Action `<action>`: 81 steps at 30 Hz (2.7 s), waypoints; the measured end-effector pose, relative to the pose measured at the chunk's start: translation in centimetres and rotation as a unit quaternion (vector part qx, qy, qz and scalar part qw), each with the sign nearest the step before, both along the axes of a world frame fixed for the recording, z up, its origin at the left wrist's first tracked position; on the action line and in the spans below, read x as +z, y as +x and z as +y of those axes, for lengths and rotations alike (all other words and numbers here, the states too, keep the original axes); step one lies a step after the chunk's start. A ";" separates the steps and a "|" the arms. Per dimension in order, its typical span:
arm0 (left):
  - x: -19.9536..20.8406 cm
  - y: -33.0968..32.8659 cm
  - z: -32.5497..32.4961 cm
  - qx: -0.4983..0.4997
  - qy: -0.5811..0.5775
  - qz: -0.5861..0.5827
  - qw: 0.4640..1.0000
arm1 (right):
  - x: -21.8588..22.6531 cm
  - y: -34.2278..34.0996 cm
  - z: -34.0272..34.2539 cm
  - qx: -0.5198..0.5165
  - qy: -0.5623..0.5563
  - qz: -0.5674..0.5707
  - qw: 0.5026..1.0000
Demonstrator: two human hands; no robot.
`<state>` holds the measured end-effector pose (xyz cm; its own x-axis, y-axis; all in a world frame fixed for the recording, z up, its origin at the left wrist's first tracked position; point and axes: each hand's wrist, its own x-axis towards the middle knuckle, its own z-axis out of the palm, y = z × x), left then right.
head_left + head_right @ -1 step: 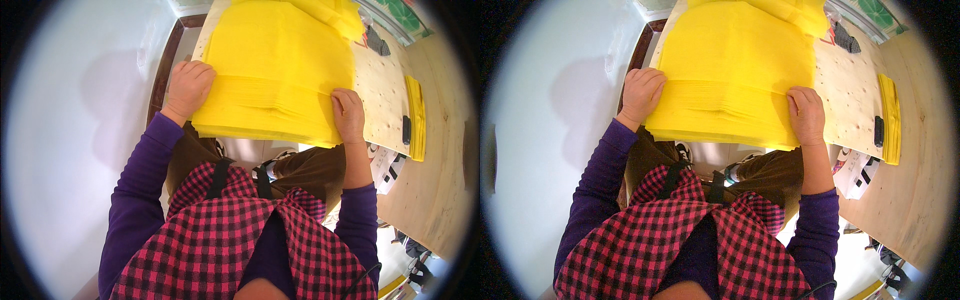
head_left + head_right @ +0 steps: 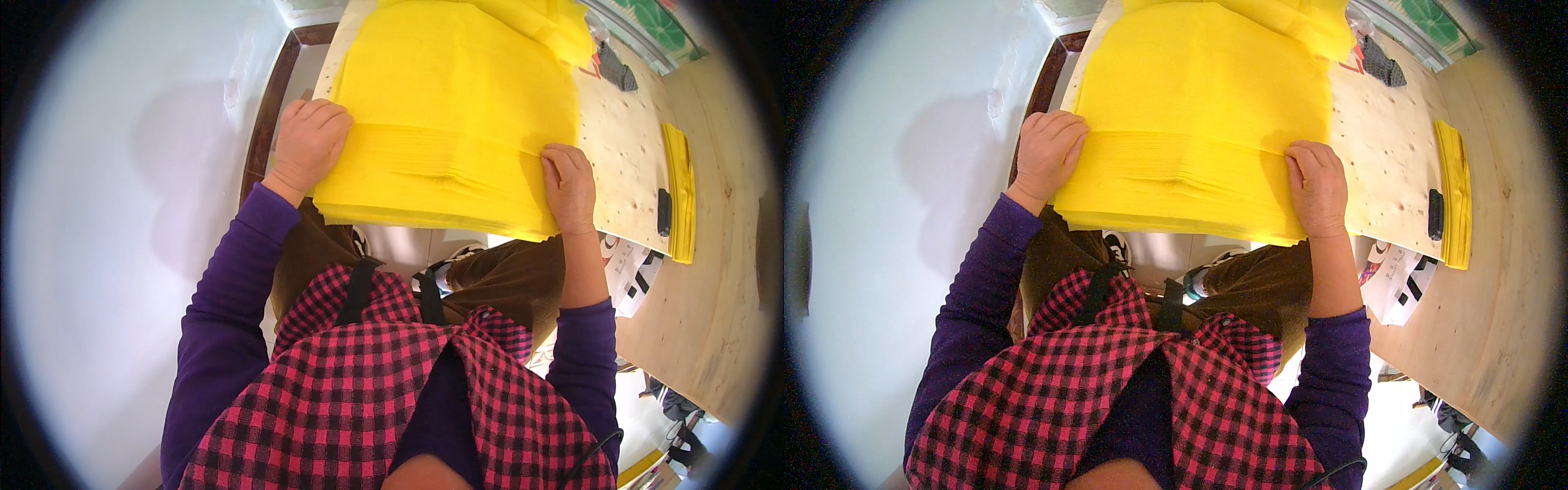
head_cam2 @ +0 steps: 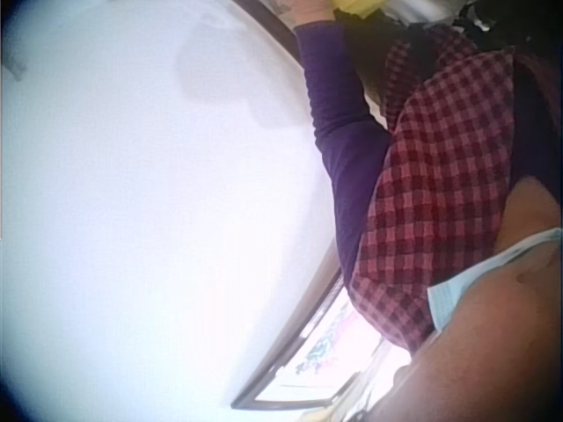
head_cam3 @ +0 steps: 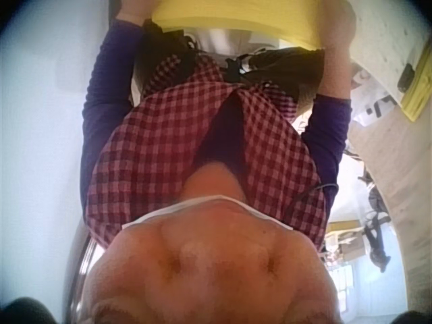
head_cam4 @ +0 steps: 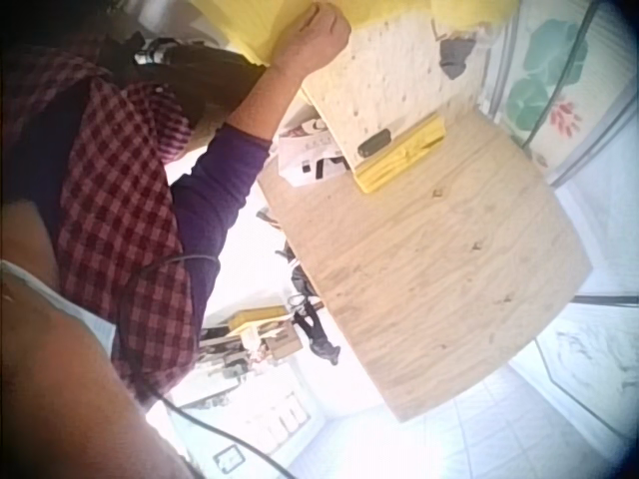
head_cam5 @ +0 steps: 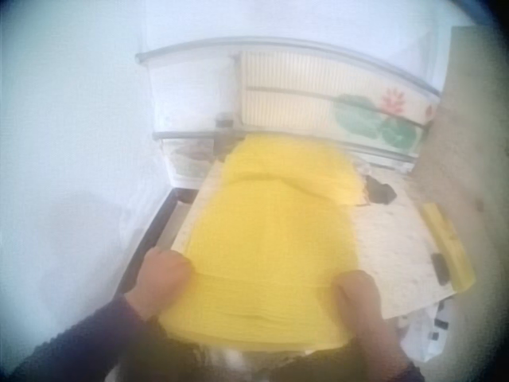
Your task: The person folds multiple yellow fabric sheets on a wooden table. They align edges, smooth the fabric, and stack the folded pieces. The person occasionally uses a small dark object to assist with alignment.
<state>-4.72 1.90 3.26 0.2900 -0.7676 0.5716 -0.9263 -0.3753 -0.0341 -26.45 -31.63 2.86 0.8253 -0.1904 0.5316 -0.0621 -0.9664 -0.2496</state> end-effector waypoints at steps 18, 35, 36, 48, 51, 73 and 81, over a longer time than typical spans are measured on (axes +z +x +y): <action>3.4 -1.0 -2.6 -0.042 -0.060 0.061 0.995 | -0.3 -0.2 -0.5 0.017 0.024 0.003 1.000; 1.9 -4.1 -13.9 -0.220 0.110 0.204 0.948 | -1.3 -6.3 -0.7 -0.133 0.463 -0.163 0.861; 1.7 -4.1 -13.8 -0.220 0.112 0.203 0.947 | -1.3 -6.5 -0.7 -0.130 0.475 -0.161 0.855; 0.4 -3.9 -13.2 -0.219 0.108 0.228 0.942 | -2.3 -5.7 -0.9 -0.072 0.533 -0.076 0.840; 0.1 -3.7 -13.1 -0.224 0.104 0.238 0.939 | -2.7 -6.1 -1.2 -0.097 0.517 -0.042 0.850; -0.9 -3.7 -13.1 -0.216 0.107 0.222 0.945 | -2.7 -5.0 -1.4 -0.079 0.569 0.028 0.818; -1.0 -3.7 -13.1 -0.218 0.106 0.218 0.945 | -2.5 -4.6 -1.2 -0.108 0.503 0.023 0.857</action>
